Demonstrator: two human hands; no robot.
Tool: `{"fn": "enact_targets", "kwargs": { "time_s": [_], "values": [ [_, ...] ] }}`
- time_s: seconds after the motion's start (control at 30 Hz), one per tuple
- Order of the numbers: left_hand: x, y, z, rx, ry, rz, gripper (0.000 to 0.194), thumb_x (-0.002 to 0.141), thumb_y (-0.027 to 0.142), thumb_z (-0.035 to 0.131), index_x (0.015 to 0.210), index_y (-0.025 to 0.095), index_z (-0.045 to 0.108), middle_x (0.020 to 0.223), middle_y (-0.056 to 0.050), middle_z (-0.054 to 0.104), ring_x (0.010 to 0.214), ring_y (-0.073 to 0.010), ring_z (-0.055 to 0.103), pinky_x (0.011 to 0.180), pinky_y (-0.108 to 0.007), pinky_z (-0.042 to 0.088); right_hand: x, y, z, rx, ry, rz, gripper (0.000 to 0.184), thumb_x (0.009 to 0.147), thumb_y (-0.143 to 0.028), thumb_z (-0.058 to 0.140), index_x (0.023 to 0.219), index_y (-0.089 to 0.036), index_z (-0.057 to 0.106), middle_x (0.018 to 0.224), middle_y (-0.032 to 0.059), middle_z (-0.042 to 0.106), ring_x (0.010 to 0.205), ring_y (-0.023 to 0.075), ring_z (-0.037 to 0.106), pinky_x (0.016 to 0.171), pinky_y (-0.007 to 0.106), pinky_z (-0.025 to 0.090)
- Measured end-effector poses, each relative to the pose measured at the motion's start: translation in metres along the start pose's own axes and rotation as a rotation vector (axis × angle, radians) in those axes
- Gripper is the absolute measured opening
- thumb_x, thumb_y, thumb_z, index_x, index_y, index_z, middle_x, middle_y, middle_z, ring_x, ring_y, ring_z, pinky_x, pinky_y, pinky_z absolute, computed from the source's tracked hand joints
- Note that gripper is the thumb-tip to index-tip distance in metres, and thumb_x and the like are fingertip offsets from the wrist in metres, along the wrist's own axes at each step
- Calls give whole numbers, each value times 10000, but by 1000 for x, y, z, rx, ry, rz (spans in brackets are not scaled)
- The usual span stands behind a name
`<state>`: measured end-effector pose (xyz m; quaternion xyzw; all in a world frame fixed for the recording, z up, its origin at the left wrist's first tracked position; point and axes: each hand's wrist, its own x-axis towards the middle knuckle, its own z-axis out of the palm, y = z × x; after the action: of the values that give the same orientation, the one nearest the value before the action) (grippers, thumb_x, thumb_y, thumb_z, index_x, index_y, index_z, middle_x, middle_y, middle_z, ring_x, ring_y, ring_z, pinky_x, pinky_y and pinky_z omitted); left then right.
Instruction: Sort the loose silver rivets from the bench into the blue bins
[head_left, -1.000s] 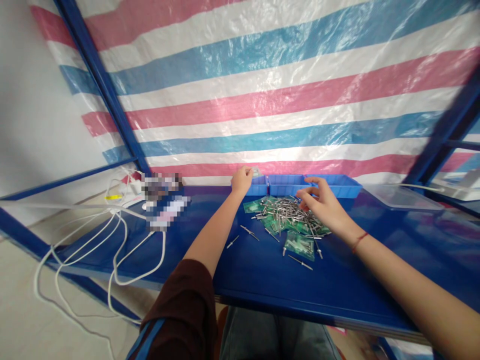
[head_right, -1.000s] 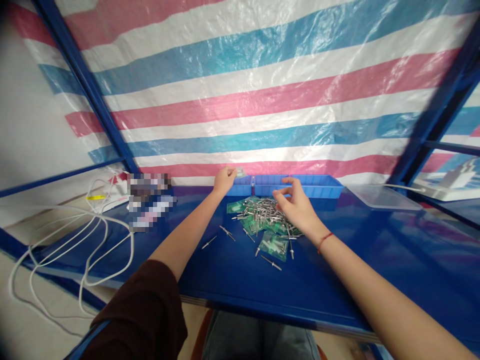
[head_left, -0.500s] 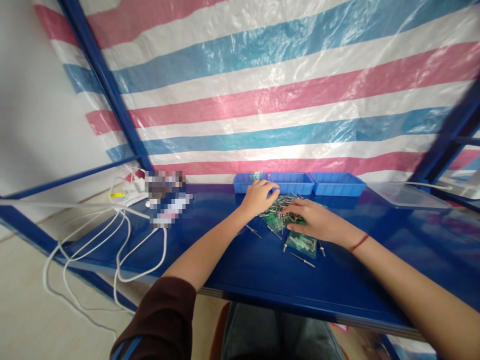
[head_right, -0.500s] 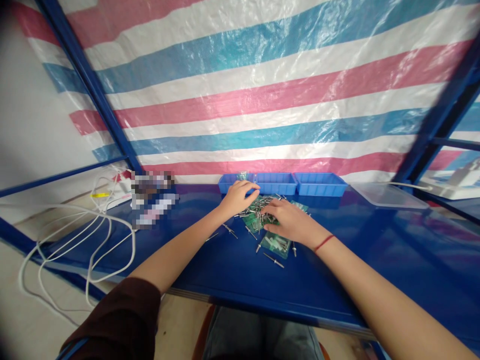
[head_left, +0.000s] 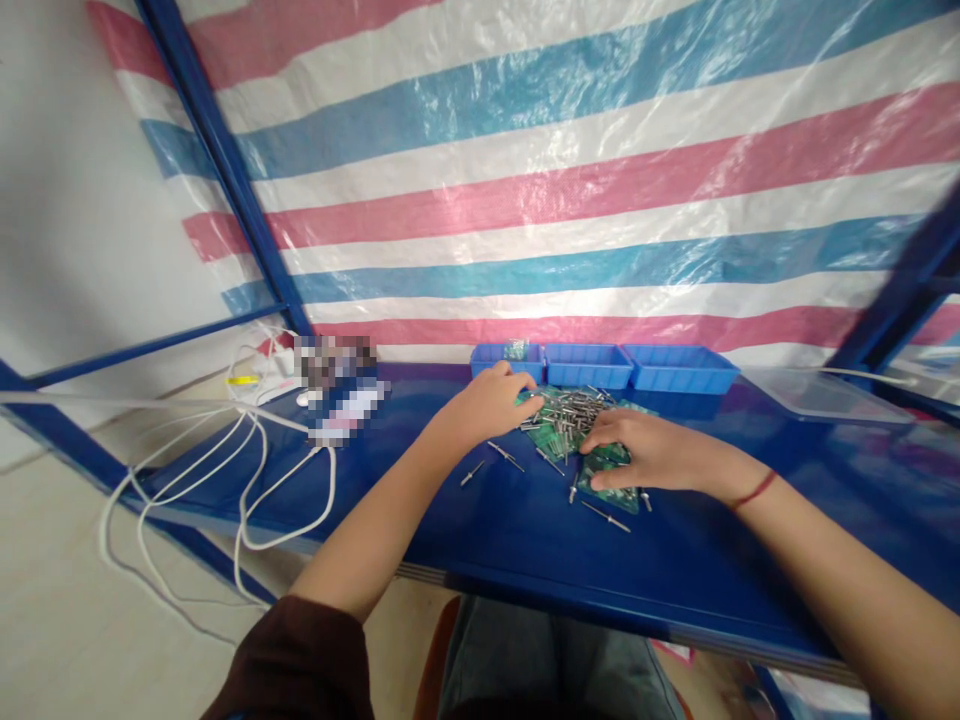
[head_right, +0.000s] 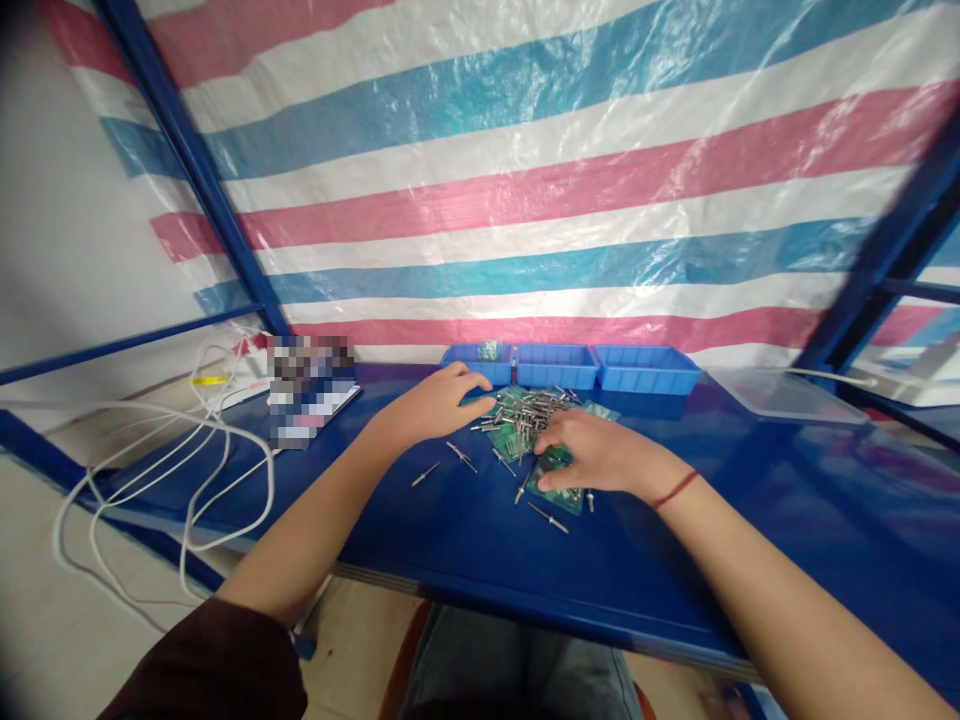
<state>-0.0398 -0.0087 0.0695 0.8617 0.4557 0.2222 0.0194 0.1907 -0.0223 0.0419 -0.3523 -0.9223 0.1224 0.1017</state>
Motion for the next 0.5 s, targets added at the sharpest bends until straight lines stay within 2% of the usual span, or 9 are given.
{"fn": "enact_targets", "kwargs": {
  "time_s": [0.13, 0.27, 0.4, 0.5],
  "values": [
    [-57, 0, -12, 98, -83, -129, 385, 830, 456, 468, 1062, 178, 601, 971, -80, 554, 886, -223, 566, 875, -364, 401, -2, -2, -5, 39, -25, 28, 366, 734, -465, 611, 939, -178, 705, 893, 87, 660, 822, 220, 595, 752, 348, 440],
    [-96, -3, -9, 96, -235, -265, 437, 801, 503, 509, 1110, 198, 563, 1007, -79, 555, 907, -233, 571, 841, -342, 409, -8, -2, -9, 117, -35, 101, 466, 629, -497, 684, 976, -188, 700, 873, 72, 666, 742, 200, 595, 657, 304, 453],
    [-101, -6, -6, 58, -336, -246, 295, 854, 377, 476, 1084, 219, 570, 1010, -62, 561, 901, -205, 580, 845, -317, 407, -9, 0, -7, 139, -98, 98, 443, 618, -444, 697, 980, -189, 700, 853, 66, 673, 721, 190, 596, 633, 285, 451],
    [-92, -9, 0, 27, -335, -168, 222, 884, 273, 416, 989, 209, 601, 970, -50, 580, 891, -187, 583, 845, -303, 411, -6, 1, -3, 105, -92, 99, 393, 647, -383, 674, 982, -180, 701, 832, 66, 674, 708, 187, 598, 616, 277, 442]
  ]
}}
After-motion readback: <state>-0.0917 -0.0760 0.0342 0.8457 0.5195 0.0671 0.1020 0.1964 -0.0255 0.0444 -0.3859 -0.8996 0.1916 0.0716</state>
